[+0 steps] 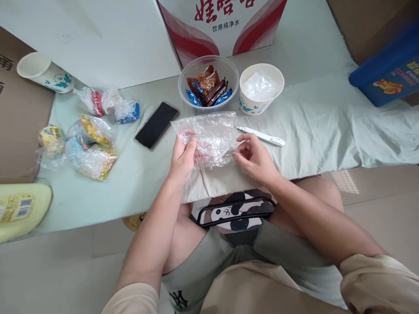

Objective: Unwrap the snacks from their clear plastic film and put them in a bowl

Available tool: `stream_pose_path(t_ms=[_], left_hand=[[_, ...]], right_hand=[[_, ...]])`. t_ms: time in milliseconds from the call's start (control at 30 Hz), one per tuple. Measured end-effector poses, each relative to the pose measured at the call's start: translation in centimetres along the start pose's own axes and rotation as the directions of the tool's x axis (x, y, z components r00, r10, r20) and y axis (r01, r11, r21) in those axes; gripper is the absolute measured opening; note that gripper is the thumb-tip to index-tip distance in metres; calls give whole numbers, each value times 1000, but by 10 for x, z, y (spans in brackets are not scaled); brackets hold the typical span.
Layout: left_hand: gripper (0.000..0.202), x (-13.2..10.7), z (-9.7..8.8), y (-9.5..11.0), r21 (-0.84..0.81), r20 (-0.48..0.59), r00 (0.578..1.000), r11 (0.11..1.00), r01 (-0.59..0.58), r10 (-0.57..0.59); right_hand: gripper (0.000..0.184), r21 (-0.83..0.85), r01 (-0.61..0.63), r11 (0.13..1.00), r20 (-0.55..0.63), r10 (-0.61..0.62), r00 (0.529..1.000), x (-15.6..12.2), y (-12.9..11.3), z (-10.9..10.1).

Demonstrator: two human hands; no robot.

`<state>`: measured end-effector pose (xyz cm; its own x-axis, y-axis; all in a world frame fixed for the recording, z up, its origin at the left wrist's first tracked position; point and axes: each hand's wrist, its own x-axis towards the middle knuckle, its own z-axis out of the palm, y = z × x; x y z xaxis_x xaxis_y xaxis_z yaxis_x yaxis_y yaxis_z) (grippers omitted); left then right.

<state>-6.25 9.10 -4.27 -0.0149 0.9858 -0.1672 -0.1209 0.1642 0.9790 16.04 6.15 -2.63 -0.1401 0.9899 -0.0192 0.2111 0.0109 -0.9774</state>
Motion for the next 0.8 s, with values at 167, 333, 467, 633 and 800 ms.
stream_pose_path(t_ms=[167,333,467,633,800], left_hand=[[43,-1,3,5,-48,-37,999,999,10,-12],[44,-1,5,5,-51,-38,999,999,-2,0],[44,-2,6,1,-43,3,997,996,-76,76],[42,-6,9,-5,-57,116,980,986,-158,164],[43,-10,14,-8,-42,197,971,991,-128,134]], right_hand=[[29,124,-25,992,29,21,999,2,4,-1],[19,-205,188,960,-148,-220,964,-1,3,-3],[12,-242,200,949,-34,-214,976,-3,-4,-3],[33,122,-213,970,116,199,973,0,-7,-2],[36,434,-376,819,124,359,925,6,-5,0]])
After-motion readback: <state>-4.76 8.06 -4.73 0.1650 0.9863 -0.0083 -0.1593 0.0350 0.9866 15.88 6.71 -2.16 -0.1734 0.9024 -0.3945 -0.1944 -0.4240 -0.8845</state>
